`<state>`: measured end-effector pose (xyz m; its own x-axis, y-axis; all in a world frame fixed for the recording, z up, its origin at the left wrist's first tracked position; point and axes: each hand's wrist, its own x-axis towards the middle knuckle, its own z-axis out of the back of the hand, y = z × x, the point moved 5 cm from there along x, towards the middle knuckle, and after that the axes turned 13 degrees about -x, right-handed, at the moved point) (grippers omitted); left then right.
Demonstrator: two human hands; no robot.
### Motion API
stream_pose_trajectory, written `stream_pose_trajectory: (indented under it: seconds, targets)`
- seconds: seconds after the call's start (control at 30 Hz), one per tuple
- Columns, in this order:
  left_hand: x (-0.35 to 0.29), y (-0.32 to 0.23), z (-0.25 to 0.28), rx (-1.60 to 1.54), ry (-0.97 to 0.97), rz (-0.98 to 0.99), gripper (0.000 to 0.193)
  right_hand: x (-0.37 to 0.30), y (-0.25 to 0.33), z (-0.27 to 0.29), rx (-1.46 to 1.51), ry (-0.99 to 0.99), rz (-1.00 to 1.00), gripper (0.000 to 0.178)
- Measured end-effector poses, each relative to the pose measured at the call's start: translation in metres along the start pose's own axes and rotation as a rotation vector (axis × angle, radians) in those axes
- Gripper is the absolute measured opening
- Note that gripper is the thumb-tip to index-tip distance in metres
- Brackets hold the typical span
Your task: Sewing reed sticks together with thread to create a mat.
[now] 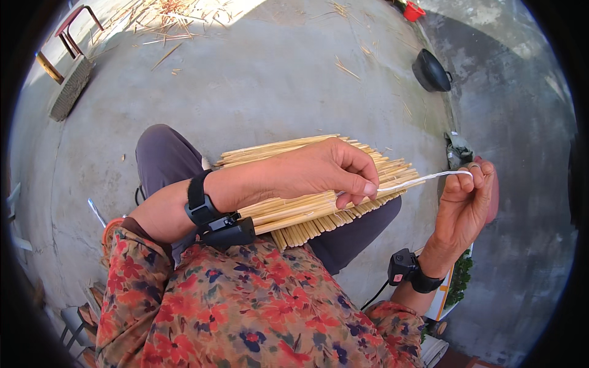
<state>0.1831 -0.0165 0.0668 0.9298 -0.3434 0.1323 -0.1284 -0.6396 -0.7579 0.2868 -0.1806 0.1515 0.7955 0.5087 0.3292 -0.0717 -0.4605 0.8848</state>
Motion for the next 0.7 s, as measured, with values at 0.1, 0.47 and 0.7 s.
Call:
stream_pose_trajectory:
  seconds: [0.1,0.47,0.7]
  targets:
    - [0.015,0.013,-0.021,-0.003,0.035,0.107,0.014,-0.002,0.033,0.009,0.170,-0.024,0.059,0.008]
    - [0.057,0.075,-0.041,0.523,0.310,0.200,0.016,-0.087,0.169,0.159,-0.023,-0.419,0.626,0.004]
    - [0.052,0.082,-0.042,0.321,0.355,0.343,0.014,-0.120,0.191,0.193,-0.171,-0.625,0.769,0.005]
